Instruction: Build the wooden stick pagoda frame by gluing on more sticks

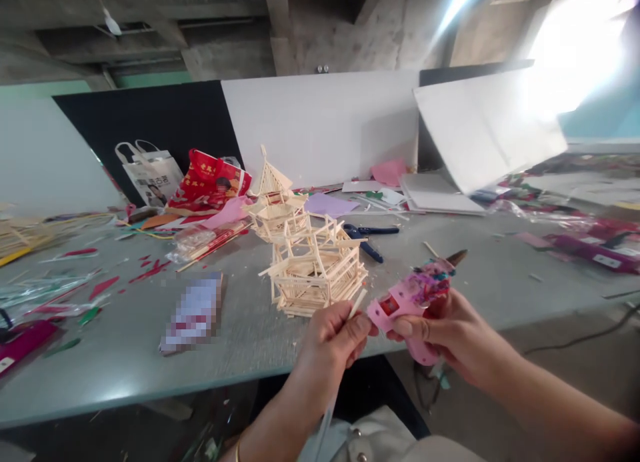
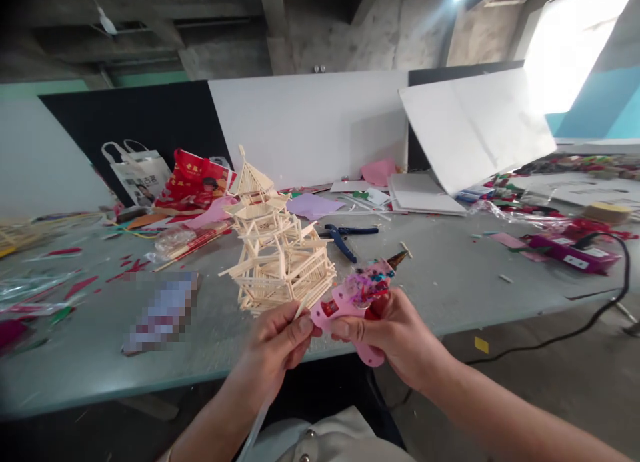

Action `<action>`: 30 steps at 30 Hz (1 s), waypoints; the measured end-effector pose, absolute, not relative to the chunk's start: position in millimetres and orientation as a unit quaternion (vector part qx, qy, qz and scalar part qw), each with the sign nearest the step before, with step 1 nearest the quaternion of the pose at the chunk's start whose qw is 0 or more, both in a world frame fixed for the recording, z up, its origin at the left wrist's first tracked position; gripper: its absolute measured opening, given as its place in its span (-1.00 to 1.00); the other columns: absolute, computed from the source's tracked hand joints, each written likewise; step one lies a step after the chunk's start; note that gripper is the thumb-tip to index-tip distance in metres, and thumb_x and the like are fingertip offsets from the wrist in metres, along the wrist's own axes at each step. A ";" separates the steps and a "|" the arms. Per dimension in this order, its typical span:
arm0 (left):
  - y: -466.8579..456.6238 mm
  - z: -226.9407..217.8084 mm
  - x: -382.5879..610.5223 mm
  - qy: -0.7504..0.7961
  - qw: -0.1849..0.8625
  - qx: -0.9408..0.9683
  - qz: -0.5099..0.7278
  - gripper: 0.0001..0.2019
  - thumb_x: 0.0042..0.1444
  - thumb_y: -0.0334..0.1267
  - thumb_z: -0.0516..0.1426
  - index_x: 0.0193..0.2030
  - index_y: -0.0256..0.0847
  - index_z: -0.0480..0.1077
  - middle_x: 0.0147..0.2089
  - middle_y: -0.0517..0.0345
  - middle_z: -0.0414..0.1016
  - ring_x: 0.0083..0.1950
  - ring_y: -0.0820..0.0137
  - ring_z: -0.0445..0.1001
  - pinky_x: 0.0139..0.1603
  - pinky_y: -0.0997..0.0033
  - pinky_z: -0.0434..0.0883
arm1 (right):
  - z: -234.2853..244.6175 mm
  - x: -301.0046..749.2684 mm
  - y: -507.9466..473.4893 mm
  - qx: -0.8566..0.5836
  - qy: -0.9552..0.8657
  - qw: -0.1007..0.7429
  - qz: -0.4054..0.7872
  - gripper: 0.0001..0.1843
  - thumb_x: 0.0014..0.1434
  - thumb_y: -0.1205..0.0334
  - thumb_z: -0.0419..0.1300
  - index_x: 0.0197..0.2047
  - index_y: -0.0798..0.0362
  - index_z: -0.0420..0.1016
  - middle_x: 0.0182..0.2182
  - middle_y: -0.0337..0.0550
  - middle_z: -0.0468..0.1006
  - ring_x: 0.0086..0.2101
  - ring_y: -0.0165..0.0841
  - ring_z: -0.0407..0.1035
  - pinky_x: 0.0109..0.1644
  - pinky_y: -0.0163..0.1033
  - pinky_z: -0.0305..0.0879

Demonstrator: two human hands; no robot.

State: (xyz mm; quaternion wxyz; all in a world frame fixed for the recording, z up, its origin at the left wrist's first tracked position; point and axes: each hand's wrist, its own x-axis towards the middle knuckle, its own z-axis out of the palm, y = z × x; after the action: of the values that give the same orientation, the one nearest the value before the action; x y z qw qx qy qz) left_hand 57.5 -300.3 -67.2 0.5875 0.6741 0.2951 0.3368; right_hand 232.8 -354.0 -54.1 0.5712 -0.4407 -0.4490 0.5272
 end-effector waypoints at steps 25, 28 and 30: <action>-291.4 -66.4 53.6 0.264 0.524 0.747 0.312 -0.60 0.22 -0.04 -0.03 -0.53 -0.27 0.28 -0.55 0.20 0.26 -0.47 0.51 0.17 -0.41 0.48 0.09 | -65.8 249.0 -345.1 -0.374 -0.518 0.590 0.494 -0.78 -0.10 0.27 0.44 -0.33 0.12 0.57 -0.42 -0.13 0.54 -0.43 -0.35 0.40 -0.35 -0.37 0.35; -295.0 -68.0 53.0 0.274 0.498 0.762 0.311 -0.58 0.23 -0.04 -0.05 -0.54 -0.27 0.30 -0.56 0.22 0.23 -0.48 0.52 0.16 -0.42 0.49 0.08 | -70.1 256.2 -343.7 -0.352 -0.543 0.571 0.504 -0.79 -0.05 0.30 0.41 -0.29 0.11 0.58 -0.36 -0.11 0.56 -0.33 -0.32 0.43 -0.22 -0.33 0.37; -297.0 -70.0 52.7 0.276 0.491 0.769 0.303 -0.58 0.24 -0.05 -0.05 -0.53 -0.27 0.32 -0.56 0.25 0.20 -0.48 0.53 0.15 -0.43 0.50 0.06 | -73.5 261.0 -341.3 -0.336 -0.557 0.561 0.512 -0.81 -0.03 0.31 0.40 -0.29 0.11 0.58 -0.36 -0.12 0.56 -0.33 -0.34 0.43 -0.23 -0.35 0.37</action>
State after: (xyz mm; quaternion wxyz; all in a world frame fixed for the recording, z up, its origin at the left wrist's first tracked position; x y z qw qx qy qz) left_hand 52.7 -297.0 -70.0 0.4913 0.7687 0.2758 0.3028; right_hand 261.0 -341.3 -73.5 0.5608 -0.3359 -0.5569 0.5124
